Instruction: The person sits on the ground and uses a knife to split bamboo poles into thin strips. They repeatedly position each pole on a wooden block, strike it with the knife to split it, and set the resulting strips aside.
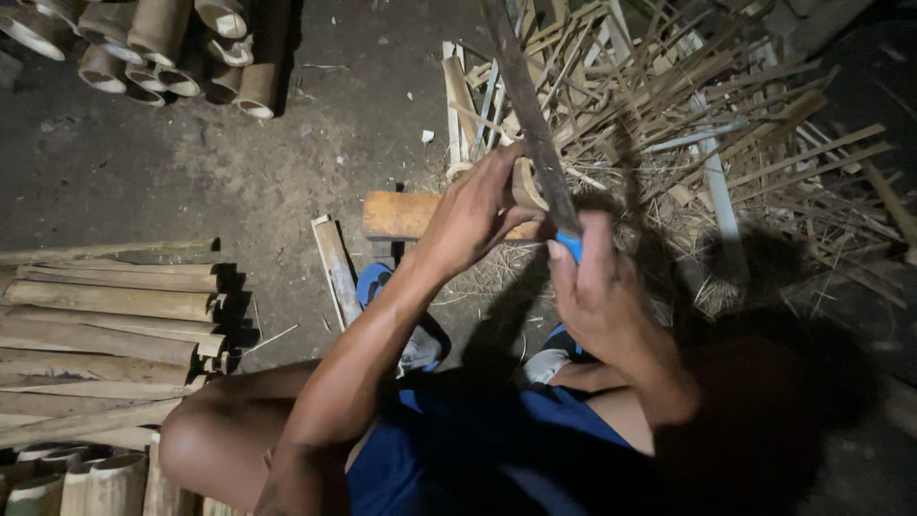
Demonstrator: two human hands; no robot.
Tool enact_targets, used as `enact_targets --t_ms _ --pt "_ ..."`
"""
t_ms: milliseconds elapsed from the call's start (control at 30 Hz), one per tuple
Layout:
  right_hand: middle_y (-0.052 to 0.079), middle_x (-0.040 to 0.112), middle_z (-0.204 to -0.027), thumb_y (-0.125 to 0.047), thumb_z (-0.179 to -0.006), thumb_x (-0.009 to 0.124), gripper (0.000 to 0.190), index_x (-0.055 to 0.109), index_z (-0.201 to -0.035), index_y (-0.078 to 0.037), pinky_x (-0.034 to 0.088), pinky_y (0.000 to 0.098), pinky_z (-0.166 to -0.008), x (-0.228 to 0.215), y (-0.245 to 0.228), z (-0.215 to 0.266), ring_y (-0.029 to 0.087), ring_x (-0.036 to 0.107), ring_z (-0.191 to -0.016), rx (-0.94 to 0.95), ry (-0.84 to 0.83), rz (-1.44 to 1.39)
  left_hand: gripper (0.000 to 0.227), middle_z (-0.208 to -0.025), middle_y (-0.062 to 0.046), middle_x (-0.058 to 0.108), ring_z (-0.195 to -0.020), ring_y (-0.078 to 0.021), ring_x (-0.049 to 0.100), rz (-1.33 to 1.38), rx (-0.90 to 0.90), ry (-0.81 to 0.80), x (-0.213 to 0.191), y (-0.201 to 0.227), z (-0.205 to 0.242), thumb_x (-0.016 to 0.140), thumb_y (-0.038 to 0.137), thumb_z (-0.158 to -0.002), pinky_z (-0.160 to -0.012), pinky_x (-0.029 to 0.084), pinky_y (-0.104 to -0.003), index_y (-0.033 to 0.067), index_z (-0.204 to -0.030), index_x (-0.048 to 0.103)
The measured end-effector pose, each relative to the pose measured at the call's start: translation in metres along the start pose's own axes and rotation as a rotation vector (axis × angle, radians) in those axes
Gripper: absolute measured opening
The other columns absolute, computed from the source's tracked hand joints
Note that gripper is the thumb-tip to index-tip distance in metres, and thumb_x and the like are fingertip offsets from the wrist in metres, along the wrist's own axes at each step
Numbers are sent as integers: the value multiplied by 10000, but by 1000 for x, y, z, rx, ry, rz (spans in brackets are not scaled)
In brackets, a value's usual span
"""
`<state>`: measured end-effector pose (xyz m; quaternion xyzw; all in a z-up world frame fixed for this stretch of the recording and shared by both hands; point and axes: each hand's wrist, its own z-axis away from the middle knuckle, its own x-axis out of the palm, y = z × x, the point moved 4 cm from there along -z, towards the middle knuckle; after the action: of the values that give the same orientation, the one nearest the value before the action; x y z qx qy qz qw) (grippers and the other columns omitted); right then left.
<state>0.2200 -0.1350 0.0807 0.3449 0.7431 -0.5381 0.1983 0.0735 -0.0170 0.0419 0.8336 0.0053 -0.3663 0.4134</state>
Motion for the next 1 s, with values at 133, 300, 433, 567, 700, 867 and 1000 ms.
enact_targets --t_ms 133,300,433,567,700,867,1000 --pt "243 660 -732 -222 -1030 547 283 423 -1210 -43 510 543 -512 11 6 -8 464 675 -629 182 -273 97 825 -1403 -287 557 -1265 -460 581 -3 -59 68 3 -4 5 818 328 -870 -1049 496 -488 -16 -1474 372" --pt "297 657 -737 -194 -1012 567 272 431 -1196 -48 489 593 -555 13 -4 -20 525 657 -715 104 -203 104 785 -1393 -290 566 -1294 -491 557 -49 9 142 7 -23 13 810 284 -907 -1065 489 -503 -17 -1486 374" --pt "300 670 -769 -196 -1006 584 290 440 -1202 -37 495 598 -586 11 -10 -22 527 657 -722 101 -210 152 771 -1401 -284 567 -1292 -482 562 -54 2 143 3 -18 12 803 284 -900 -1066 490 -488 -12 -1476 383" --pt "282 686 -809 -213 -1006 547 296 464 -1233 -43 522 588 -632 0 -13 -32 510 674 -743 85 -218 146 797 -1395 -259 576 -1258 -432 594 -65 -32 149 -7 -21 2 817 340 -897 -1061 505 -465 -5 -1479 396" --pt "301 675 -809 -256 -1065 537 333 447 -1290 -27 518 606 -666 20 -3 -54 544 645 -780 77 -337 276 861 -1395 -293 535 -1279 -476 520 -62 -74 111 -17 -45 11 831 305 -809 -1027 466 -508 -49 -1452 381" --pt "234 658 -677 -242 -1014 536 384 399 -1286 -7 519 526 -516 18 -1 -70 440 664 -580 77 -328 202 704 -1535 -297 469 -1408 -462 499 -415 51 487 -111 -31 -31 731 271 -1045 -1151 405 -551 10 -1577 352" --pt "118 632 -610 -324 -1086 462 298 439 -1280 -99 502 447 -406 13 8 -79 316 633 -471 245 -494 360 443 -1261 -184 653 -1249 -364 578 -652 -382 137 -182 -51 -111 553 501 -1083 -1075 464 -484 112 -1269 652"
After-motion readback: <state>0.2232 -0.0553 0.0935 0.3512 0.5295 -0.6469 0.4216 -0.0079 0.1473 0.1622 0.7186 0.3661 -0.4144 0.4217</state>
